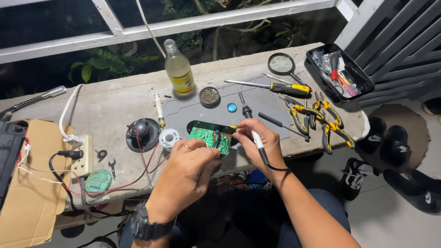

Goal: Soldering wires and components onto a circuit board at a workbench.

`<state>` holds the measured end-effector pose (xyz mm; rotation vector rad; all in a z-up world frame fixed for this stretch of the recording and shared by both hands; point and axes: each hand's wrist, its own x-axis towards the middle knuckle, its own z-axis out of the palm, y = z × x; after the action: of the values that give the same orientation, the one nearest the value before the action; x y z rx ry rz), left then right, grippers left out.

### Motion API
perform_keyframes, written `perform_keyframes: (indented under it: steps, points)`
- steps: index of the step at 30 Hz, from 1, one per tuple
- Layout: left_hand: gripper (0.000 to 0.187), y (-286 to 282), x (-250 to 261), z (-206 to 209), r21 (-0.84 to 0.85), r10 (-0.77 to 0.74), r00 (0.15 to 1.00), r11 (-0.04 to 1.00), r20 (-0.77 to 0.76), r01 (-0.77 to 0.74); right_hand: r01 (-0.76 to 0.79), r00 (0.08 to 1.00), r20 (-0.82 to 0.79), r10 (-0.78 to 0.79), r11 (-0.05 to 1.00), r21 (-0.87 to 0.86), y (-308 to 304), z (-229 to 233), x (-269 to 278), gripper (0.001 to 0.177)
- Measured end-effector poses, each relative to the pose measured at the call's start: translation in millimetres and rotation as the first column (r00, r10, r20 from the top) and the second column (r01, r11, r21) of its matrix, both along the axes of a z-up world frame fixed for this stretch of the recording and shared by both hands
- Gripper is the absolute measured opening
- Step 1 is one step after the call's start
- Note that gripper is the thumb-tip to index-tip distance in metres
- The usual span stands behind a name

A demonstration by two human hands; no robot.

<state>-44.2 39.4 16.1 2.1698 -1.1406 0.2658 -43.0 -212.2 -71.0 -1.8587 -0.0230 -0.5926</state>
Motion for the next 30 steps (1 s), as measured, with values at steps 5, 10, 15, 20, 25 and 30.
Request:
perform_keyframes:
  steps: [5, 10, 15, 20, 25, 30]
  points:
    - [0.01, -15, 28, 1, -0.126, -0.048, 0.999, 0.991, -0.013, 0.046, 0.008, 1.0, -0.02, -0.008, 1.0, -0.001, -1, 1, 2, 0.025]
    - [0.012, -25, 49, -20, -0.225, -0.006, 1.0, 0.974, 0.004, 0.007, 0.074, 0.992, -0.103, -0.071, 0.997, 0.025, 0, -2, 6, 0.021]
    - [0.005, -24, 54, -16, -0.202, 0.082, 0.984, 0.973, -0.156, -0.113, 0.092, 0.991, -0.103, -0.086, 0.994, 0.058, -2, -8, 7, 0.022]
    - [0.006, -28, 49, -3, -0.165, 0.083, 0.973, 0.979, -0.217, -0.12, 0.073, 0.995, -0.067, -0.072, 0.997, 0.01, 0, -2, 4, 0.024]
    - [0.006, -31, 53, -5, -0.175, 0.032, 0.989, 0.983, -0.141, -0.056, 0.065, 0.996, -0.053, -0.066, 0.998, -0.019, 2, 5, 0, 0.024]
    - [0.005, -34, 51, -14, -0.156, 0.075, 0.994, 0.984, -0.079, -0.086, 0.011, 0.989, -0.147, -0.002, 0.998, 0.063, -5, 17, -12, 0.032]
